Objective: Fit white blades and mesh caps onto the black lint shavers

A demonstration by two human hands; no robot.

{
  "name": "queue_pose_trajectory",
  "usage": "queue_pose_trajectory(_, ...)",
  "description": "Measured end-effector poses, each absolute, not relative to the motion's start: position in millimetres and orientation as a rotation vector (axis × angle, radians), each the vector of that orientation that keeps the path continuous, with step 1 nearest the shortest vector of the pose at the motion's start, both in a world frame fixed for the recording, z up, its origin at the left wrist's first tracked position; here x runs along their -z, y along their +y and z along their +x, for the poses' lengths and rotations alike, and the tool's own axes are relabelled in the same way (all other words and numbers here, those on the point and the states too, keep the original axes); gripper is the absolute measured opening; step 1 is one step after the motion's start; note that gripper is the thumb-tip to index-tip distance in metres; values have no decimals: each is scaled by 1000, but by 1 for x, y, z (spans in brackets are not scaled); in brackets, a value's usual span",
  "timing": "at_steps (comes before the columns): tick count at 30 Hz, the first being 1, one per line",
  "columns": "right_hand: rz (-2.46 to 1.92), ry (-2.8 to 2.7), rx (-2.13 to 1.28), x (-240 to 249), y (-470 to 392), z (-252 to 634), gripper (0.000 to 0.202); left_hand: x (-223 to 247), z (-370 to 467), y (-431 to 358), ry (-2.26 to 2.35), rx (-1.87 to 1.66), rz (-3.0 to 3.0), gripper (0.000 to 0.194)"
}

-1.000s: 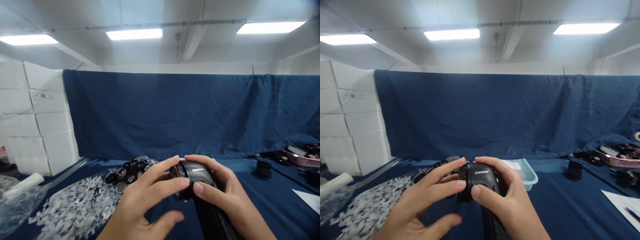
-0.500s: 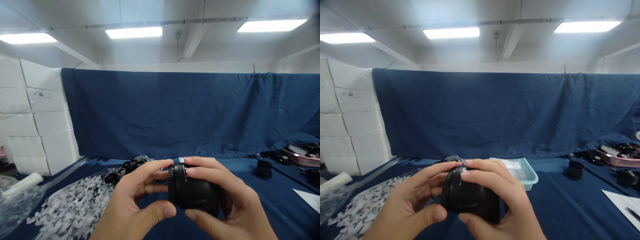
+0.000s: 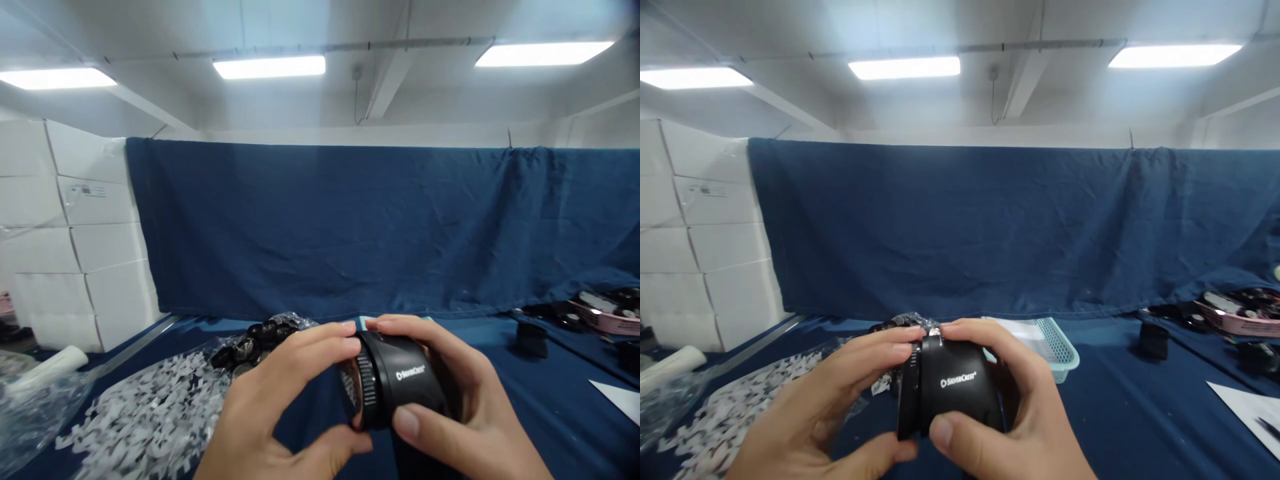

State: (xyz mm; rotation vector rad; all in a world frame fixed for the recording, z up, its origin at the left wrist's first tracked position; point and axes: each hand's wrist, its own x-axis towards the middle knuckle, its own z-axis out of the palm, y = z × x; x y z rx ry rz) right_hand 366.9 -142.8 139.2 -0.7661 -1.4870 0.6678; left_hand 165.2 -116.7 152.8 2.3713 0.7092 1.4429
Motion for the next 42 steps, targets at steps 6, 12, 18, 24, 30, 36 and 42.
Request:
queue_pose_trajectory(6, -712, -1460, -776, -143, -145, 366, 45, -154, 157, -116, 694, -1418, 2643, 71)
queue_pose_trajectory(12, -787, -1443, -811, -142, -146, 365, 42, -153, 159, -117, 765, -1488, 2670, 60)
queue_pose_trajectory(18, -784, -1605, -511, -137, -138, 364, 48, -157, 160, -110, 776, -1310, 2245, 62)
queue_pose_trajectory(24, -675, -1746, -26, -135, -134, 357, 47, -158, 151, -106, 779, -1050, 1946, 52)
queue_pose_trajectory(30, -552, -1881, 279, -133, -129, 356, 48, -162, 154, -97, 611, -914, 1757, 43)
queue_pose_trajectory(36, -520, -1916, 362, -122, -127, 357, 56, -166, 156, -96, 597, -894, 1603, 52)
queue_pose_trajectory(42, -549, -1783, 176, -126, -125, 348, 53, -159, 145, -100, 592, -986, 1844, 53)
